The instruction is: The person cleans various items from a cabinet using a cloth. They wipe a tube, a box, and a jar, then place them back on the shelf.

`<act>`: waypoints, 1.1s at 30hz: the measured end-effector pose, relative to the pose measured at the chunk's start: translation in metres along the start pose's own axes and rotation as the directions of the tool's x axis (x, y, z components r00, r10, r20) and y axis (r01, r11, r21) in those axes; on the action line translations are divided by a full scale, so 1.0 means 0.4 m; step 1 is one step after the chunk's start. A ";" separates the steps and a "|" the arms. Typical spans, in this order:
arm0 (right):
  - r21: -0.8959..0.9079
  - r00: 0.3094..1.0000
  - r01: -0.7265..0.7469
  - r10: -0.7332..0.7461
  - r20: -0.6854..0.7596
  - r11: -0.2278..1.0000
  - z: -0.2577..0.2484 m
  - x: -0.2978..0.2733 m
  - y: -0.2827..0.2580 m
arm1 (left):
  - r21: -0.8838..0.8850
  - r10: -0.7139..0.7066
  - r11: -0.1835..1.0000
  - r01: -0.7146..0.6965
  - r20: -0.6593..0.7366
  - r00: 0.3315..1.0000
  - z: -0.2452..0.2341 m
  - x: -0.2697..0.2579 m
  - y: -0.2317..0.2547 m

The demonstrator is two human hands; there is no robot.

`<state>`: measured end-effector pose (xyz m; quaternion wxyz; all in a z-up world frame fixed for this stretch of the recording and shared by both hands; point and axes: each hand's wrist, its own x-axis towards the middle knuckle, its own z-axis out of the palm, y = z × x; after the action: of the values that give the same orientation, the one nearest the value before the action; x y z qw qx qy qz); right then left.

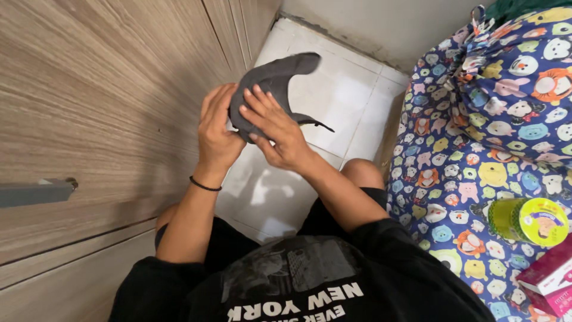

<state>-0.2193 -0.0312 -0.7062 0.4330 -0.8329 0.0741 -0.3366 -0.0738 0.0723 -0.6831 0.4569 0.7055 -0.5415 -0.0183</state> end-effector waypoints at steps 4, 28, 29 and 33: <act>0.233 0.987 -0.139 0.153 -0.045 0.962 0.003 0.018 0.041 | 0.006 0.005 1.000 -0.005 -0.058 0.998 -0.004 0.001 -0.001; 0.944 0.764 -0.301 0.558 0.324 -0.136 0.051 -0.098 0.124 | -0.073 0.013 0.997 -0.002 0.145 0.989 0.050 -0.023 -0.005; 0.939 0.769 -0.331 0.551 0.324 -0.091 0.046 -0.098 0.130 | -0.060 0.004 0.998 0.004 0.130 0.992 0.054 -0.030 -0.008; 0.912 0.756 -0.404 0.588 0.288 0.072 0.038 -0.100 0.154 | -0.141 -0.017 0.990 0.027 0.073 0.997 0.048 -0.058 -0.023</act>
<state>-0.2299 -0.0422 -0.7795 0.9154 -0.2994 0.1731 -0.2061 -0.0867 0.0784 -0.7113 0.4861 0.6760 -0.5469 -0.0870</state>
